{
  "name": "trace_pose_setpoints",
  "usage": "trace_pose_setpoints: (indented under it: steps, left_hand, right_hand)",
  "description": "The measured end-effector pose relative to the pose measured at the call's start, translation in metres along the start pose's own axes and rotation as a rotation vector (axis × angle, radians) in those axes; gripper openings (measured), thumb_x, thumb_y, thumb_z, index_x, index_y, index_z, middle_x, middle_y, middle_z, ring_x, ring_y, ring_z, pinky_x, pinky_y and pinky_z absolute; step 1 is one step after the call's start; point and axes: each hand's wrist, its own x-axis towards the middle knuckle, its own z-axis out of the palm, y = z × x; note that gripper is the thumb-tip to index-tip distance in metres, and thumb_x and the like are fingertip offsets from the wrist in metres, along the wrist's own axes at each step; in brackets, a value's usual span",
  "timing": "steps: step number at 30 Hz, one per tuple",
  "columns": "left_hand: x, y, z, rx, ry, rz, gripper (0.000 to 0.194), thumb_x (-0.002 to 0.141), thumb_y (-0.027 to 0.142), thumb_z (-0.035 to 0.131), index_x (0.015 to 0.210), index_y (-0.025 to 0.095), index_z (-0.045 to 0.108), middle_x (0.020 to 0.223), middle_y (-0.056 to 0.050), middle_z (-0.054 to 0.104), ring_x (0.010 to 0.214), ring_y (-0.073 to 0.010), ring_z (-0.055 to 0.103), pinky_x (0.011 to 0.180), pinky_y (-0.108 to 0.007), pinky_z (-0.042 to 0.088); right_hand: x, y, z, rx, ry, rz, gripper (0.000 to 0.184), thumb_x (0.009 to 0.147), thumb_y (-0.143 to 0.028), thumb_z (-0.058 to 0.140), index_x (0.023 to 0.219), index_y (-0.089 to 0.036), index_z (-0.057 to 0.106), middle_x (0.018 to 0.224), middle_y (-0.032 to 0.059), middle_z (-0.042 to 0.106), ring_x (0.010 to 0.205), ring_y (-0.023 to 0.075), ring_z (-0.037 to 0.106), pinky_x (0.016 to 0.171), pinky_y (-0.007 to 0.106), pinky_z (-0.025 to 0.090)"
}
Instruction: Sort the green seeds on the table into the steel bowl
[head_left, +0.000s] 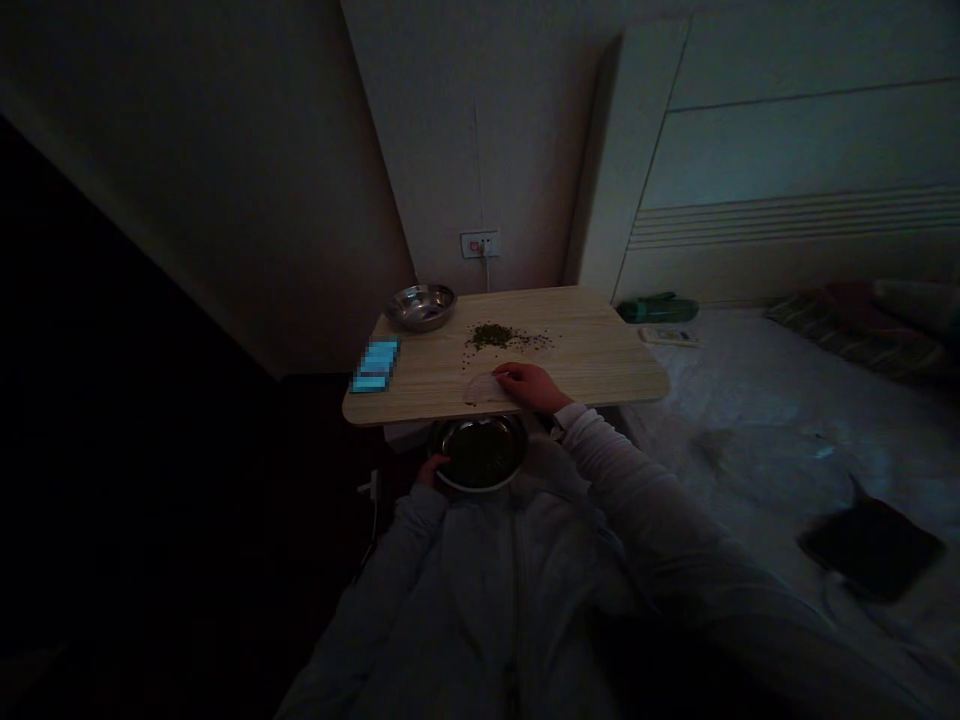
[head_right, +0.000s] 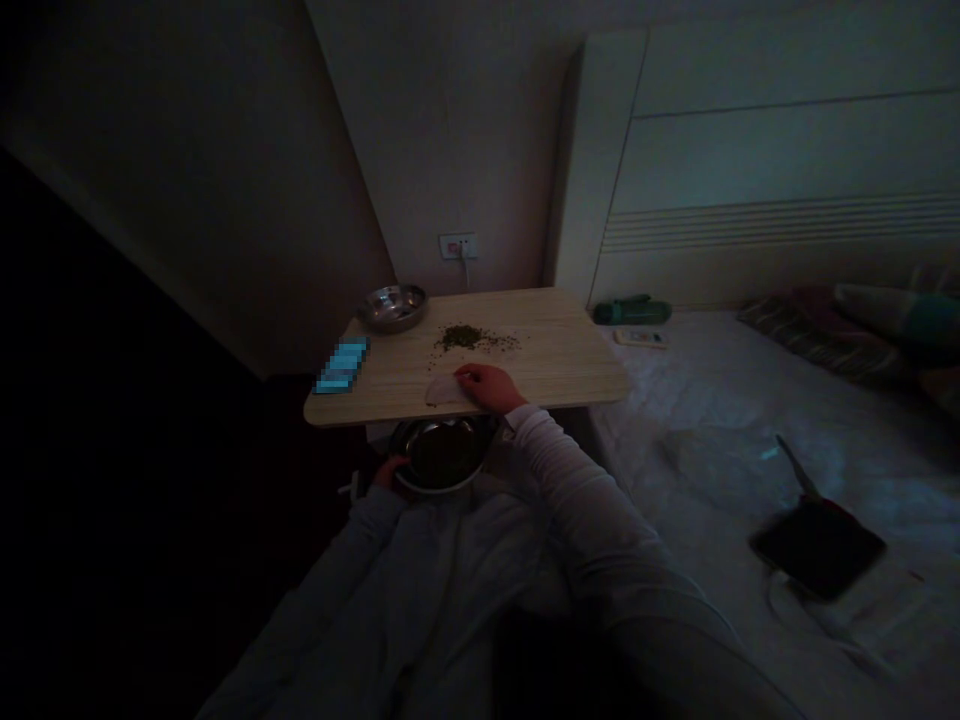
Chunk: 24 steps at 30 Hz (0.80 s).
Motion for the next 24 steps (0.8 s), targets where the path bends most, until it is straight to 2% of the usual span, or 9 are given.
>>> trace_pose_setpoints:
  steps: [4, 8, 14, 18, 24]
  left_hand:
    - [-0.007, 0.002, 0.005, -0.02, 0.017, 0.012, 0.019, 0.059, 0.003, 0.051, 0.057, 0.019, 0.063, 0.044, 0.0, 0.062, 0.055, -0.02, 0.065, 0.068, -0.035, 0.052]
    - [-0.015, 0.003, 0.01, -0.008, 0.051, 0.006, 0.021, 0.061, 0.003, 0.049, 0.053, 0.019, 0.061, 0.042, 0.0, 0.06, 0.048, -0.0176, 0.062, 0.064, -0.032, 0.053]
    - [-0.006, 0.001, 0.005, -0.018, 0.017, 0.005, 0.02, 0.06, 0.004, 0.051, 0.056, 0.02, 0.062, 0.046, 0.0, 0.062, 0.058, -0.0199, 0.066, 0.066, -0.034, 0.053]
    - [0.005, 0.0, -0.002, -0.009, 0.03, 0.011, 0.02, 0.058, 0.004, 0.052, 0.058, 0.02, 0.063, 0.045, 0.0, 0.061, 0.066, -0.0218, 0.067, 0.071, -0.034, 0.052]
    - [0.008, 0.001, -0.006, -0.01, 0.0, -0.004, 0.019, 0.054, 0.005, 0.055, 0.064, 0.018, 0.065, 0.054, -0.002, 0.066, 0.07, -0.0238, 0.067, 0.072, -0.037, 0.051]
  right_hand:
    - [0.001, 0.001, 0.0, 0.041, 0.0, -0.002, 0.025, 0.08, -0.028, 0.052, 0.098, -0.019, 0.067, 0.096, 0.0053, 0.069, 0.085, 0.0169, 0.06, 0.081, 0.03, 0.044]
    - [0.003, 0.003, -0.002, 0.179, 0.007, 0.036, 0.027, 0.08, -0.026, 0.049, 0.097, -0.016, 0.066, 0.086, 0.0043, 0.069, 0.074, 0.0136, 0.059, 0.075, 0.027, 0.045]
    - [0.001, 0.003, -0.006, 0.242, 0.007, 0.048, 0.021, 0.075, -0.025, 0.051, 0.082, -0.015, 0.068, 0.075, 0.0011, 0.066, 0.071, 0.0123, 0.056, 0.072, 0.025, 0.043]
    - [0.002, 0.005, -0.005, 0.213, 0.018, 0.04, 0.019, 0.074, -0.025, 0.051, 0.08, -0.017, 0.067, 0.074, 0.0004, 0.066, 0.071, 0.0129, 0.056, 0.073, 0.026, 0.043]
    - [0.003, 0.007, -0.003, 0.183, 0.066, 0.042, 0.02, 0.076, -0.025, 0.05, 0.083, -0.016, 0.067, 0.076, 0.0016, 0.066, 0.073, 0.0134, 0.056, 0.074, 0.027, 0.044]
